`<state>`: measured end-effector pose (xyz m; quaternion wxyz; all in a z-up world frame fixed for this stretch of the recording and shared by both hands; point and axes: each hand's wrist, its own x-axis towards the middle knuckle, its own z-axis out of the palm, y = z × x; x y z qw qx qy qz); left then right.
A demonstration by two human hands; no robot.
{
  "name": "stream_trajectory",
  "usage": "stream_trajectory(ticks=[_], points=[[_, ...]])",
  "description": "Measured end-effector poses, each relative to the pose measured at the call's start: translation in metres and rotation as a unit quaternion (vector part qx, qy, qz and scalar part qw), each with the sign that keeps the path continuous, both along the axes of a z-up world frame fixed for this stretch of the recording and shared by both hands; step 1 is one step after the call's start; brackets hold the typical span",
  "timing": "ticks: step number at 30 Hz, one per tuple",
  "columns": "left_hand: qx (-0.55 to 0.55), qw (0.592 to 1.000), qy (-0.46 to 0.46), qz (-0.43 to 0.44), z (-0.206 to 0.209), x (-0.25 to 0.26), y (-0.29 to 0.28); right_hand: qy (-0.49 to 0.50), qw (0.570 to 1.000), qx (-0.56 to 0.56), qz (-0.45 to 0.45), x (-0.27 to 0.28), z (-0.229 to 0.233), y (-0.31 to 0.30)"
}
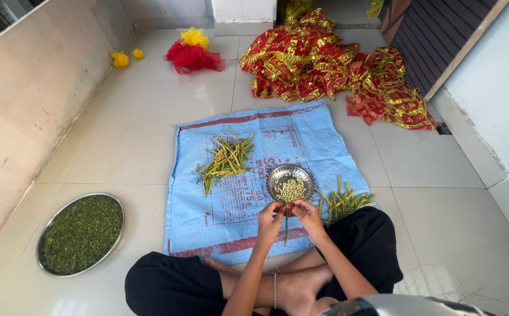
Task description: The person shells peas by hand while sitting on the floor, placing the empty pods on a blue mat and the shelled peas into a metal bowl.
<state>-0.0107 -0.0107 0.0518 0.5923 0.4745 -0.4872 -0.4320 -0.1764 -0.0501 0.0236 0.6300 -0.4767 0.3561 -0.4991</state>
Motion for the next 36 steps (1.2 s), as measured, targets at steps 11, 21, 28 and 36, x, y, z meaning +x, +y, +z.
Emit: stream_trajectory(ticks=[11,21,28,36], points=[[-0.019,0.999,-0.032,0.035,-0.015,-0.012,-0.002,0.053,0.996,-0.053,-0.043,0.004,-0.015,0.004],[-0.011,0.999,-0.042,0.031,-0.029,-0.011,-0.006,0.066,0.995,-0.008,-0.075,0.017,-0.004,0.013],[-0.005,1.000,0.007,0.010,-0.015,-0.007,-0.008,0.051,0.993,-0.030,-0.101,0.015,-0.012,0.007],[-0.047,0.993,-0.101,0.040,0.007,-0.004,-0.004,0.170,0.972,-0.118,-0.108,0.006,-0.009,0.008]])
